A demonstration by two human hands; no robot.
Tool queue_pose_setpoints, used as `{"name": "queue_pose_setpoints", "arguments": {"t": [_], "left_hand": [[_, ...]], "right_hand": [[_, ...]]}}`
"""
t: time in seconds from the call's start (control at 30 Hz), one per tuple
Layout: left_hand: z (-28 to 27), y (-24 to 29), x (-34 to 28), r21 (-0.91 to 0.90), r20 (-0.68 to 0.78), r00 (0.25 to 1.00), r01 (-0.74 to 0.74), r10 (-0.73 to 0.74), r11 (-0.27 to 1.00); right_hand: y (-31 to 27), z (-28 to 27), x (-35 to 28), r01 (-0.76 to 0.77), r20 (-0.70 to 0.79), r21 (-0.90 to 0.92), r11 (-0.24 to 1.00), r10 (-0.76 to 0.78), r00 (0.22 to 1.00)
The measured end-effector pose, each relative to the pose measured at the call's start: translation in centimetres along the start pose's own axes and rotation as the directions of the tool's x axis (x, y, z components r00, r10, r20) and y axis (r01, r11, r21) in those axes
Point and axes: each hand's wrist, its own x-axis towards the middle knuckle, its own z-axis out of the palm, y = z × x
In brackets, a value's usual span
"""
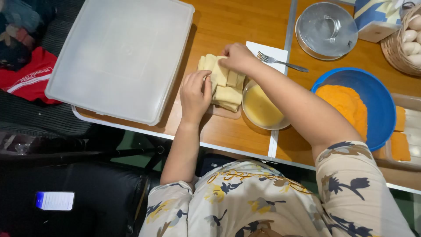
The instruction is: Dipping rolls into egg wash and coating them with breading powder on a table.
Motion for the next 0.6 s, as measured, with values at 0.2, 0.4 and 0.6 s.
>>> {"name": "queue_pose_setpoints", "arguments": {"t": [0.2,0.4,0.6], "left_hand": [[-0.2,0.0,0.0,-0.003,-0.001,1.000,-0.006,0.006,1.000],[0.0,-0.1,-0.1,0.007,0.006,1.000,0.004,-0.005,1.000],[0.0,0.0,0.0,0.004,0.024,1.000,0.013,-0.014,1.000]], "right_hand": [[0.8,-0.1,-0.3,0.081,0.002,0.198,0.977,-0.083,0.997],[0.1,-1.1,-1.6,0.314,-0.102,0.067,0.947,-0.307,0.946],[-1.5,-1.7,-3.0,0.080,0.062,0.228,0.970,-0.096,0.993]]}}
